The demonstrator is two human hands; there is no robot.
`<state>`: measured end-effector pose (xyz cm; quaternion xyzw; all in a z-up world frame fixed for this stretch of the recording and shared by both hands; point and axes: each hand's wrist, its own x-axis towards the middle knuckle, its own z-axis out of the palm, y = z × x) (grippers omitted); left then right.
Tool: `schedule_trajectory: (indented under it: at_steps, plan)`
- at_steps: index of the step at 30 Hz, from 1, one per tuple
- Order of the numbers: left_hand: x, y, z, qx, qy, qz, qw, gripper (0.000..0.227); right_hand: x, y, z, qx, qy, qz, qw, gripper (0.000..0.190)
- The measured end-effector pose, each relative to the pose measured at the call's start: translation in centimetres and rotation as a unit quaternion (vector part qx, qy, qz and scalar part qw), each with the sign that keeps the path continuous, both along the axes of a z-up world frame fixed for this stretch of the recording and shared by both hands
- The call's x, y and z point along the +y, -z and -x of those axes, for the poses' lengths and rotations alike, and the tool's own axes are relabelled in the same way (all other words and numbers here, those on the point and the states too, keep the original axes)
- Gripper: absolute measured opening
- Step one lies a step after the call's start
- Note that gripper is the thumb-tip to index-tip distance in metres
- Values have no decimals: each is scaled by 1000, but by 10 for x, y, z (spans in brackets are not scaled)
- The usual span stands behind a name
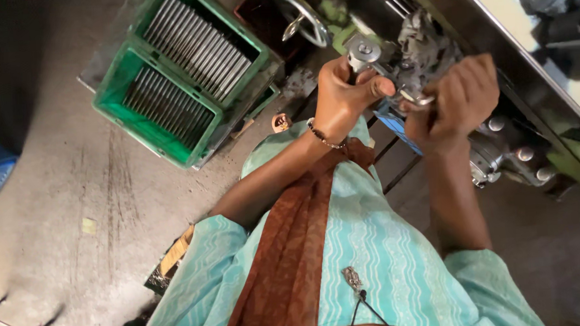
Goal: The person repeatedly picks up small cylindrical metal pieces from a green bin, places them into a press machine, and operates the lever to process them. After each cycle, the processed piece is returned to the bin. The task continues in a repetitive loop throughout the clip.
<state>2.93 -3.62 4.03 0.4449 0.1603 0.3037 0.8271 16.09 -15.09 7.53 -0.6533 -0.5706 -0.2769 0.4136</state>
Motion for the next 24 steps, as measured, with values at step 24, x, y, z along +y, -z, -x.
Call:
schedule_trajectory:
  at_steps: [24]
  plan:
    - [-21,9,-136,109,144,-97,979,36,-38,12,-47,244,227,-43,942,16]
